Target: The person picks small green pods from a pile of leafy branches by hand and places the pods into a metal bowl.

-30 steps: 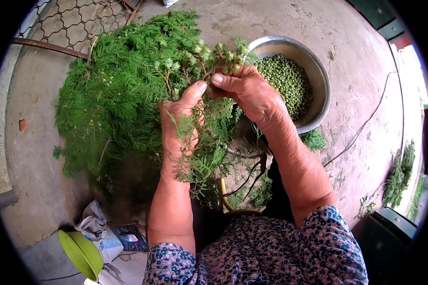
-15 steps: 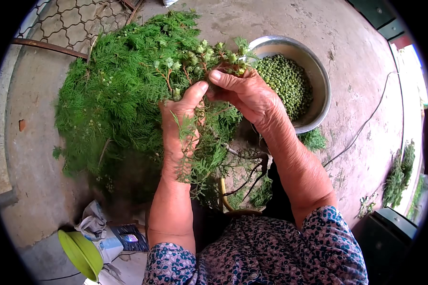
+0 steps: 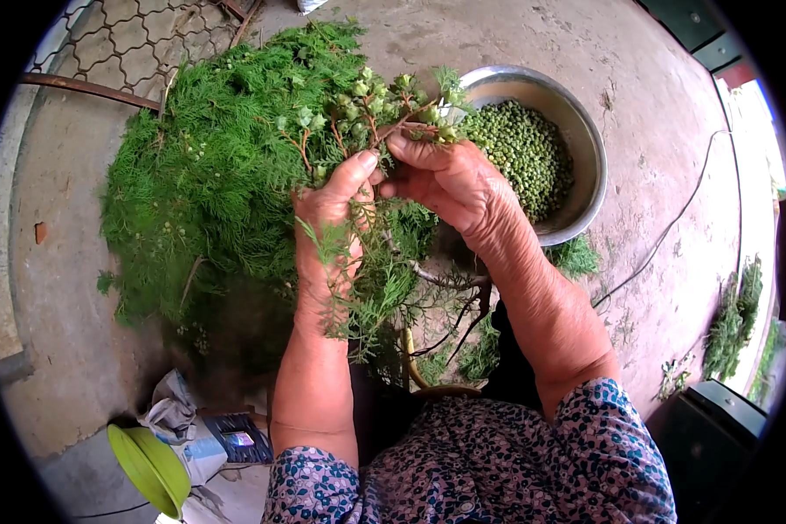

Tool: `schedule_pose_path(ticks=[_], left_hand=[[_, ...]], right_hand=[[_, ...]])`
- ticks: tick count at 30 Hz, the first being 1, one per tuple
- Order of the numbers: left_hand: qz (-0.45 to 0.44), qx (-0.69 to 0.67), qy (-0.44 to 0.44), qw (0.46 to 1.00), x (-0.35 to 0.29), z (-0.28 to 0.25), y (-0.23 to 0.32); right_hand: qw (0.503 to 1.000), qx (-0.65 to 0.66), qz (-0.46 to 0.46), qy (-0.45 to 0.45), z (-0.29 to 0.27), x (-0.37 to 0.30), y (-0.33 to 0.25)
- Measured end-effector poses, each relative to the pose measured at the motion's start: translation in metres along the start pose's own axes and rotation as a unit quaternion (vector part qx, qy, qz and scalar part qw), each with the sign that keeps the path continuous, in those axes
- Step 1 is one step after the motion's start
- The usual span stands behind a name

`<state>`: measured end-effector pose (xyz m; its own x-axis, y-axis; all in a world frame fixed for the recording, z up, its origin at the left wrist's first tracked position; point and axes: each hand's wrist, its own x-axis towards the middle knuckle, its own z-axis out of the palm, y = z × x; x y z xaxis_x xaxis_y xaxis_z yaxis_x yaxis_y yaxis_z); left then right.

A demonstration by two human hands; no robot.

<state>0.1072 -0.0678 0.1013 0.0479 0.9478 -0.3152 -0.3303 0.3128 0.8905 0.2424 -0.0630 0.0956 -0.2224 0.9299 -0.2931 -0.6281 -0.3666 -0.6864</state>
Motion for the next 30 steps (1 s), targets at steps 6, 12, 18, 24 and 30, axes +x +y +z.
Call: schedule_pose_path(ticks=[6,12,18,24,30], left_hand=[[0.096,0.042,-0.037,0.994,0.000,-0.003,-0.008],[-0.025,0.018,-0.065,0.997,0.005,-0.005,-0.008],[-0.038,-0.004,-0.074,0.997,0.006,-0.006,-0.006],[-0.107,-0.021,-0.109,0.988,0.008,-0.010,-0.006],[-0.054,-0.012,-0.075,0.996,0.001,-0.002,-0.005]], right_hand=[[0.992,0.119,-0.045,-0.014,-0.007,0.011,0.006],[0.992,0.096,-0.081,-0.019,-0.013,0.013,0.008],[0.994,0.069,-0.076,0.038,0.007,-0.003,0.001],[0.996,-0.009,-0.082,-0.021,-0.004,0.003,0.003],[0.997,-0.003,-0.072,-0.012,-0.001,0.002,0.002]])
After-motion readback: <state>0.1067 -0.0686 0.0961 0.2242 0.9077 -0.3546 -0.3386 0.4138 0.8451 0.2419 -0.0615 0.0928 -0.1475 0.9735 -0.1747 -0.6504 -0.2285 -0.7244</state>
